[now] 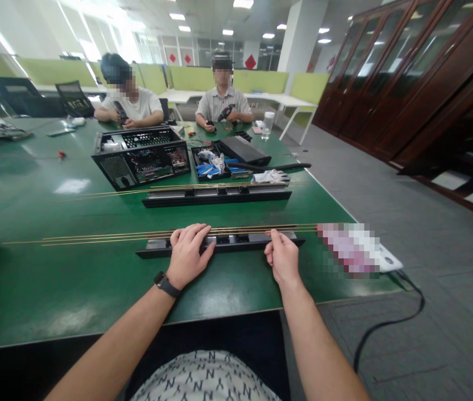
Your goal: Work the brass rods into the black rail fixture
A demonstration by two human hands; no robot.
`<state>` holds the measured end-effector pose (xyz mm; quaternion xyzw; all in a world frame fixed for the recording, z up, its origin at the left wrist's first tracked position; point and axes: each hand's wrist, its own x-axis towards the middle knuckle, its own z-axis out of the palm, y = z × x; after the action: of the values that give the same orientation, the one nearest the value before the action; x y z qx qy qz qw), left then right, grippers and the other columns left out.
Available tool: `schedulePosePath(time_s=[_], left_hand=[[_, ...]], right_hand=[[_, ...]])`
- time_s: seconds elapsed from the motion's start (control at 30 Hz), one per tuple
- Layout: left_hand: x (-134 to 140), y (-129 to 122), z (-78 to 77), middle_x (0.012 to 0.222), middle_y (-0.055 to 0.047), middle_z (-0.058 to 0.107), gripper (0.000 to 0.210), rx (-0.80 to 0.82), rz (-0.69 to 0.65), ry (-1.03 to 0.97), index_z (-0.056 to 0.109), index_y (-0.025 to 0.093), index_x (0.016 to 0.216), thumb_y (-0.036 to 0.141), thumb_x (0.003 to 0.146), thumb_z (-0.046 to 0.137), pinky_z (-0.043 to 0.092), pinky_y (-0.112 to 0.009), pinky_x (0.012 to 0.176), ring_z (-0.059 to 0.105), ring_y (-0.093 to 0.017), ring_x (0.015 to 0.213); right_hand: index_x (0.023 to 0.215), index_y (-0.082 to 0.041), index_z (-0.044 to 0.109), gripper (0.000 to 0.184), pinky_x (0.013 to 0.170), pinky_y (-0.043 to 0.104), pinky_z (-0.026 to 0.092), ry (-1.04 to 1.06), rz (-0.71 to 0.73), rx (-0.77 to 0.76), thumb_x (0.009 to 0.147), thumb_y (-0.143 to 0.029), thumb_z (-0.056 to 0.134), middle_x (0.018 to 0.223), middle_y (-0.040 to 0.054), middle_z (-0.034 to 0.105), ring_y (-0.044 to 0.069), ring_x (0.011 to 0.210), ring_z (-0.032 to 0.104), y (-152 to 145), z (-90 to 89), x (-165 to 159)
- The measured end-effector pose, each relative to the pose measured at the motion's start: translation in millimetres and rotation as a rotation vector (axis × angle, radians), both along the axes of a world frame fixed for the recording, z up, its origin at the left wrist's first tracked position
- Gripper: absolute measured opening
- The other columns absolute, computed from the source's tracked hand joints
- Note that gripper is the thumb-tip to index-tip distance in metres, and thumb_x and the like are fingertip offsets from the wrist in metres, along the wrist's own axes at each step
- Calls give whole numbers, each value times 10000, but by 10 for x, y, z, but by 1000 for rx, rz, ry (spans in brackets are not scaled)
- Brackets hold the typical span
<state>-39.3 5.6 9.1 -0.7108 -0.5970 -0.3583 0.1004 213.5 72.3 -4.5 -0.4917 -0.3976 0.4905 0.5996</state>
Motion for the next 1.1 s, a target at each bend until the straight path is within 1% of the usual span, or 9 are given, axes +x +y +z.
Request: schedulePosePath(time_s=[0.17,0.37,0.53,0.67,0.9,1.1], left_hand=[[-2,-6,0,1356,-114,661,374,-3,-7,15,601,238,1349,336,988,584,320,-482,1102,564,-282,1317],[0,-2,-6,1364,-126,654,384,1,-1,7,606,245,1354,325,978,595,325,-496,1109,560,-294,1324],[-3,0,-12,1358,-128,658,381,-1,-3,0,606,247,1355,327,982,593,324,-500,1108,562,-295,1322],[-4,-1,-7,1362,-121,657,385,-3,-5,2,607,246,1355,333,980,601,330,-490,1107,563,-290,1322],[-2,-6,0,1364,-128,654,379,-4,0,1,607,241,1354,335,987,592,322,-492,1113,559,-294,1331],[-1,-8,-7,1371,-123,650,375,-5,3,-3,608,239,1351,340,990,593,313,-490,1120,550,-289,1343]], right_hand=[[882,-162,691,424,272,172,221,28,-29,5,789,-565,782,463,-54,528,63,292,370,2,10,-6],[864,-183,655,400,279,172,253,110,-114,0,784,-553,786,459,-67,522,62,295,365,13,18,3],[874,-179,662,439,264,172,224,53,-72,-1,788,-595,772,460,-56,528,67,284,371,-6,21,2],[879,-172,681,432,264,165,228,44,-45,-17,772,-574,800,460,-56,526,63,290,372,-8,22,8],[883,-188,657,404,276,156,258,142,-116,-8,778,-547,810,462,-73,518,55,301,366,9,33,19],[843,-174,663,424,264,162,237,73,-83,-23,781,-569,803,463,-55,533,60,295,379,-1,21,15]])
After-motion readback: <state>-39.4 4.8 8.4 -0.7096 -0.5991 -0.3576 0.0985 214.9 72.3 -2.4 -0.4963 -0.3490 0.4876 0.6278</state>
